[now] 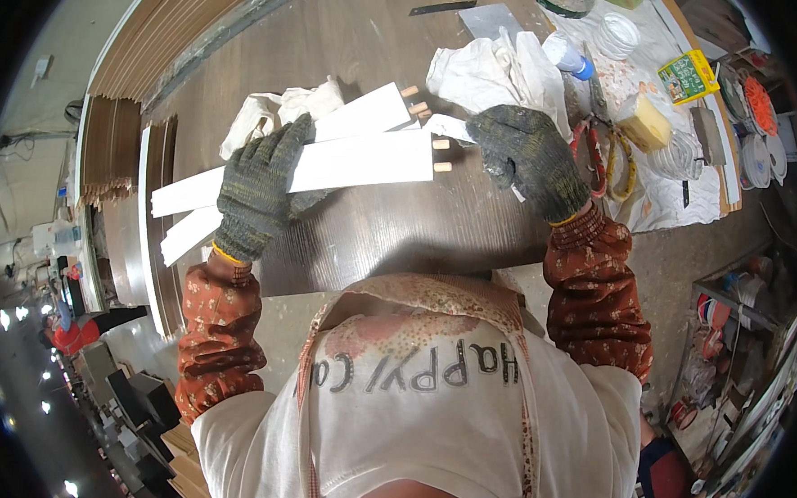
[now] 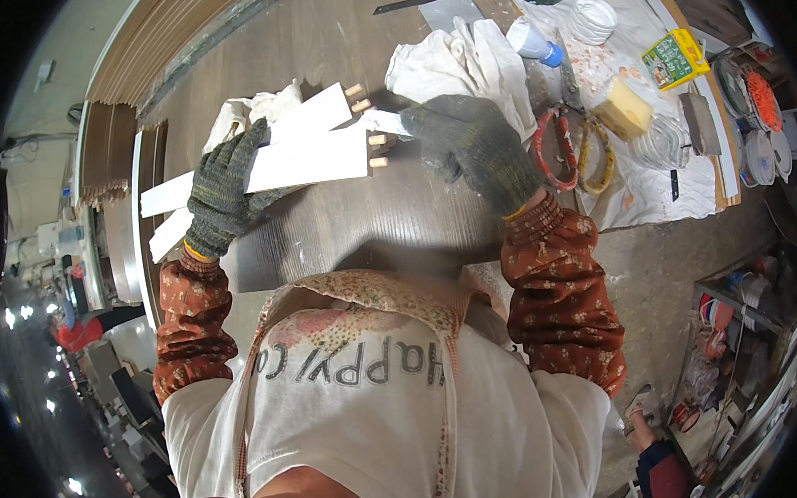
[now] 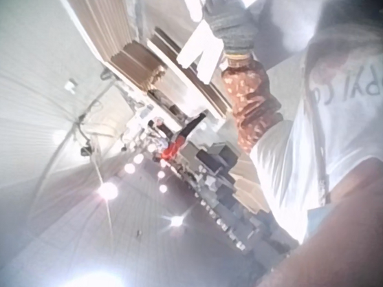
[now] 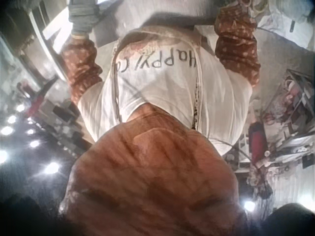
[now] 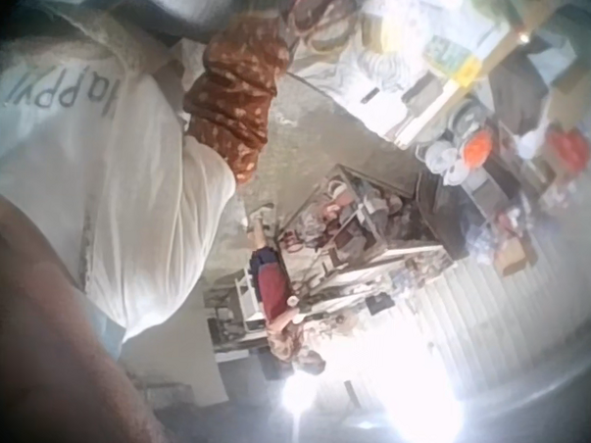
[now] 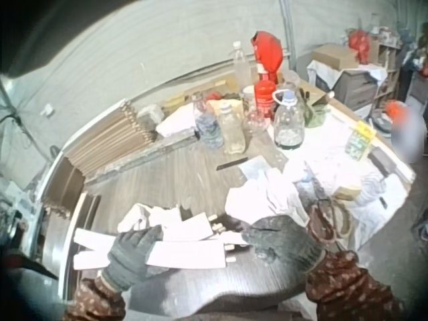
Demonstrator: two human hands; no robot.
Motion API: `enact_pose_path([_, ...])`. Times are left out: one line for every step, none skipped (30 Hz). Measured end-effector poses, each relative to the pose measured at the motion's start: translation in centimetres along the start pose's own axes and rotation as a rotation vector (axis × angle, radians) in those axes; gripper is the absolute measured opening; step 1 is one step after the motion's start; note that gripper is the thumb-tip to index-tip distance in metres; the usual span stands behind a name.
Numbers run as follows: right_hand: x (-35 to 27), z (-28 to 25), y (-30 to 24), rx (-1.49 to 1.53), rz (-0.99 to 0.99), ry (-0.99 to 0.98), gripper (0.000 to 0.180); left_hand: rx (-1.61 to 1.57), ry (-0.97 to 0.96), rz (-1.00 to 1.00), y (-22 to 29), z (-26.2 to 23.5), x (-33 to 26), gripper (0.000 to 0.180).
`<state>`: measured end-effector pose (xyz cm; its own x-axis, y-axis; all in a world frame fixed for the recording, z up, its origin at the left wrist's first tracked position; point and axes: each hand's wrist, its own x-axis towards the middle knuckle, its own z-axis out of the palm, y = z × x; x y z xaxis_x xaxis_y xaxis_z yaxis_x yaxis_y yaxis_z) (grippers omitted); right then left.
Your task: The person wipes down white wooden furniture components using a white cloth, turning the pieces over to clean all sides and stacking them on a workbench.
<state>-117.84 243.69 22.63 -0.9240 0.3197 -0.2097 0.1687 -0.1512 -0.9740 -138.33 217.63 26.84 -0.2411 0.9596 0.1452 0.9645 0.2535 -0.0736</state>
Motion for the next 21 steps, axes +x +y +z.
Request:
enact_pose_path([0.2, 0.2, -0.3, 0.184, 0.151, 0.013, 0.023, -0.007, 0.007, 0.002, 0.1, 0.0, 0.1, 0.070])
enact_pose_path([0.3, 0.2, -0.4, 0.137, 0.164, 0.030, 0.022, -0.013, 0.013, 0.004, 0.1, 0.0, 0.1, 0.070])
enact_pose_path([0.5, 0.1, -0.4, 0.090, 0.176, 0.048, 0.021, -0.004, 0.009, 0.004, 0.1, 0.0, 0.2, 0.071])
enact_pose_path([0.6, 0.1, -0.5, 0.042, 0.187, 0.065, 0.020, 0.006, 0.006, 0.002, 0.1, 0.0, 0.2, 0.071])
enact_pose_path([0.6, -0.2, -0.2, -0.064, 0.041, 0.023, 0.020, 0.015, 0.003, 0.000, 0.1, -0.1, 0.2, 0.072])
enact_pose_path([0.5, -0.9, 0.3, -0.168, -0.105, -0.018, 0.019, 0.024, 0.002, -0.001, 0.0, 0.0, 0.2, 0.072])
enact_pose_path([0.5, -1.0, 0.2, -0.270, -0.250, -0.061, 0.019, 0.034, -0.001, -0.004, -0.1, 0.1, 0.0, 0.071])
enact_pose_path([0.5, -0.7, -0.2, -0.195, -0.140, -0.028, 0.019, 0.043, -0.005, -0.006, -0.1, 0.2, -0.1, 0.071])
enact_pose_path([0.4, -0.3, -0.9, -0.120, -0.030, 0.005, 0.019, 0.039, -0.001, -0.009, -0.1, 0.2, -0.1, 0.071])
enact_pose_path([0.3, 0.0, -1.4, -0.046, 0.080, 0.041, 0.019, 0.035, 0.004, -0.009, 0.0, 0.1, -0.1, 0.071])
enact_pose_path([0.7, -0.4, -0.7, -0.340, -0.259, 0.061, 0.019, 0.030, 0.008, -0.009, 0.0, 0.1, 0.0, 0.072])
enact_pose_path([1.2, -1.1, 0.5, -0.632, -0.602, 0.079, 0.020, 0.023, -0.003, -0.018, 0.1, 0.0, 0.1, 0.072])
enact_pose_path([1.6, -1.6, 0.9, -0.922, -0.950, 0.095, 0.021, 0.017, -0.011, -0.029, 0.2, 0.0, 0.2, 0.072])
enact_pose_path([1.5, -1.9, 1.1, -0.899, -0.925, 0.110, 0.022, 0.012, -0.020, -0.040, 0.3, -0.1, 0.2, 0.072])
enact_pose_path([1.3, -2.0, 0.9, -0.876, -0.901, 0.125, 0.023, 0.036, -0.013, -0.019, 0.2, -0.2, 0.2, 0.072])
enact_pose_path([1.1, -2.0, 0.6, -0.856, -0.875, 0.139, 0.025, 0.059, -0.004, 0.003, 0.2, -0.2, 0.3, 0.072])
enact_pose_path([0.8, -1.5, -0.3, -0.750, -0.671, 0.104, 0.026, 0.080, 0.004, 0.025, 0.1, -0.1, 0.3, 0.072])
enact_pose_path([0.4, -0.6, -1.8, -0.641, -0.468, 0.070, 0.028, 0.067, 0.000, 0.014, 0.1, -0.1, 0.3, 0.072])
enact_pose_path([0.4, -0.5, -1.7, -0.652, -0.468, 0.049, 0.029, 0.057, -0.006, 0.006, 0.2, -0.2, 0.4, 0.072])
enact_pose_path([0.5, -0.4, -1.7, -0.663, -0.467, 0.026, 0.030, 0.047, -0.013, -0.002, 0.2, -0.3, 0.5, 0.072])
enact_pose_path([1.3, -1.1, -0.1, -0.798, -0.670, 0.014, 0.029, 0.040, 0.007, -0.001, 0.4, -0.3, 0.5, 0.072])
